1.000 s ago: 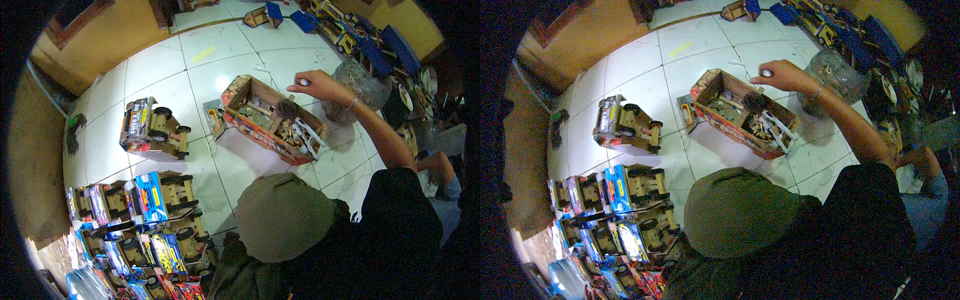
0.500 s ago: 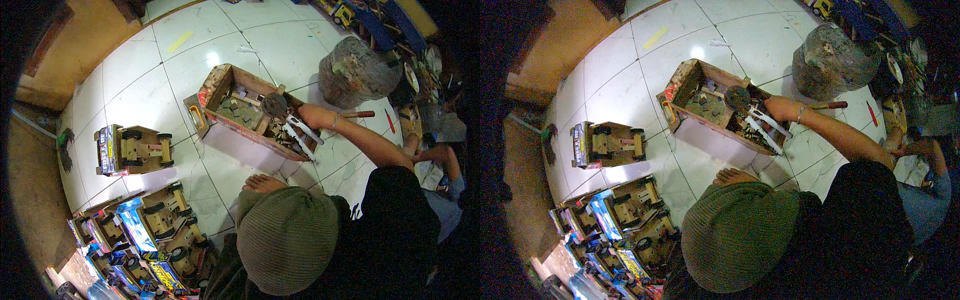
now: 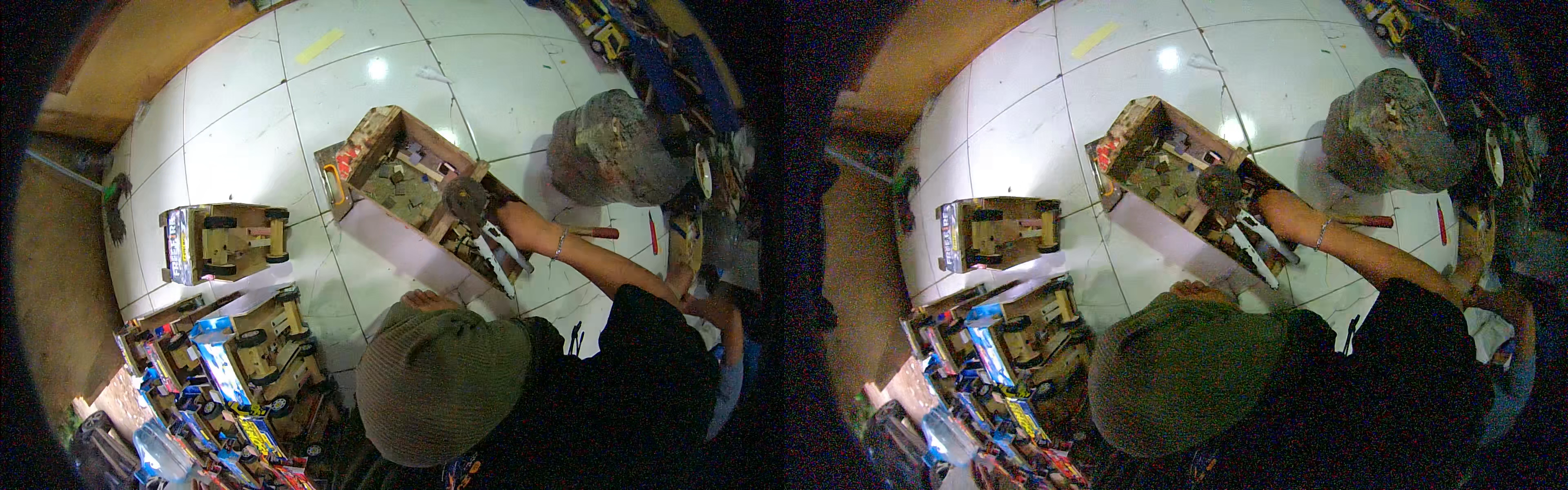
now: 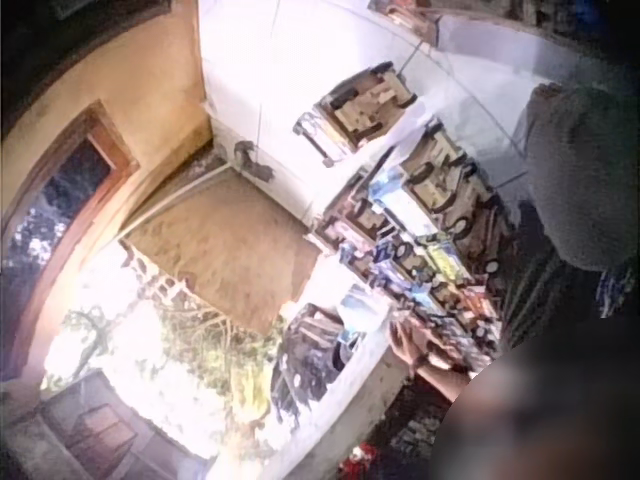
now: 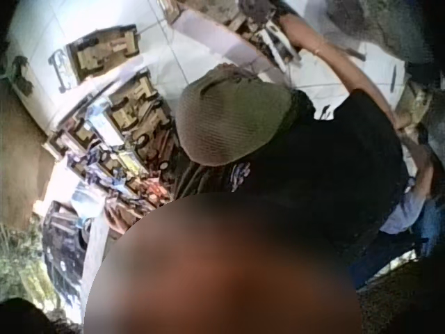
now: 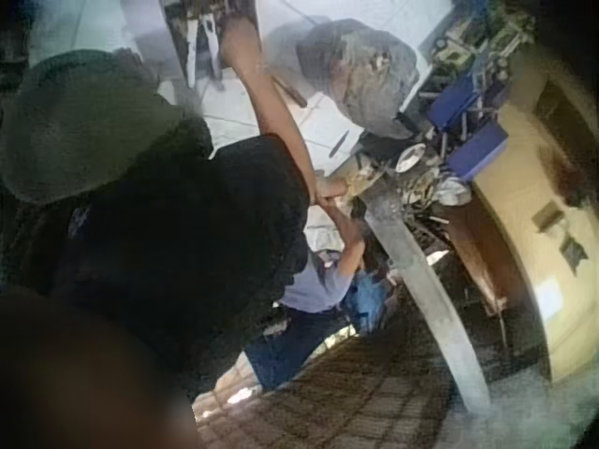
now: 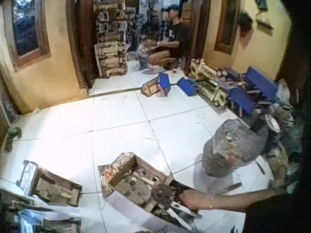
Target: The person assembles small wooden toy trucks by hammering nails into the wooden bodies and then using pliers to bend and secure the nails. The person works on multiple trucks, placing them on a tiled floor and using a wooden box to hold small parts.
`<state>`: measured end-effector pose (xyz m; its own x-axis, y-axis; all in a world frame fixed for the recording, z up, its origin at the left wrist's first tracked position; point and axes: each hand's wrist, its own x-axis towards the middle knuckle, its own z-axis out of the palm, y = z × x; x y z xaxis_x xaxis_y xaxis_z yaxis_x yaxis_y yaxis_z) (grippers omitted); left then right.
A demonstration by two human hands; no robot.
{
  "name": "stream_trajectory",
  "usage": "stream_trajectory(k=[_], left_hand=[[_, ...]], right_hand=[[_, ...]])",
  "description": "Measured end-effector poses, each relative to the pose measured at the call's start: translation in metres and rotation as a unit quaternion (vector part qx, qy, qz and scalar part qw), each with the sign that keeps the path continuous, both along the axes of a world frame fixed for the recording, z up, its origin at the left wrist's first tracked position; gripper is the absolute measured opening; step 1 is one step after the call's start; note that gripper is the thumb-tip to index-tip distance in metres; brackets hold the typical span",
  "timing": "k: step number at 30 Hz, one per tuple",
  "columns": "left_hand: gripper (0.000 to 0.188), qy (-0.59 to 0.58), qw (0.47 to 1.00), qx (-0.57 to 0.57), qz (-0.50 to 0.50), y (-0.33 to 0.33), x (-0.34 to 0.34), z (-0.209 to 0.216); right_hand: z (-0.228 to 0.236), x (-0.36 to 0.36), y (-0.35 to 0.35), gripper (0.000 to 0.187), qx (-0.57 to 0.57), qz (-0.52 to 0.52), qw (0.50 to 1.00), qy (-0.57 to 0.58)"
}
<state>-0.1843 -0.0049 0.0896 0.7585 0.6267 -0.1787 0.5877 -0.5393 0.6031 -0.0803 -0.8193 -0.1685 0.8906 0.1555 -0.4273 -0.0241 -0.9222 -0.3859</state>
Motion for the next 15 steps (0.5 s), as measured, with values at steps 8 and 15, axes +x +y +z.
stream_trajectory(k=[8,15], left_hand=[[0.053,0.086,0.99,0.103,-0.042,-0.097,0.045,0.046],[0.042,-0.032,0.964,0.139,-0.226,-0.193,0.089,0.049]], right_hand=[[0.027,0.015,-0.009,0.014,0.0,-0.054,0.995,0.079],[0.161,0.042,-0.049,0.024,0.178,-0.134,0.974,0.042]])
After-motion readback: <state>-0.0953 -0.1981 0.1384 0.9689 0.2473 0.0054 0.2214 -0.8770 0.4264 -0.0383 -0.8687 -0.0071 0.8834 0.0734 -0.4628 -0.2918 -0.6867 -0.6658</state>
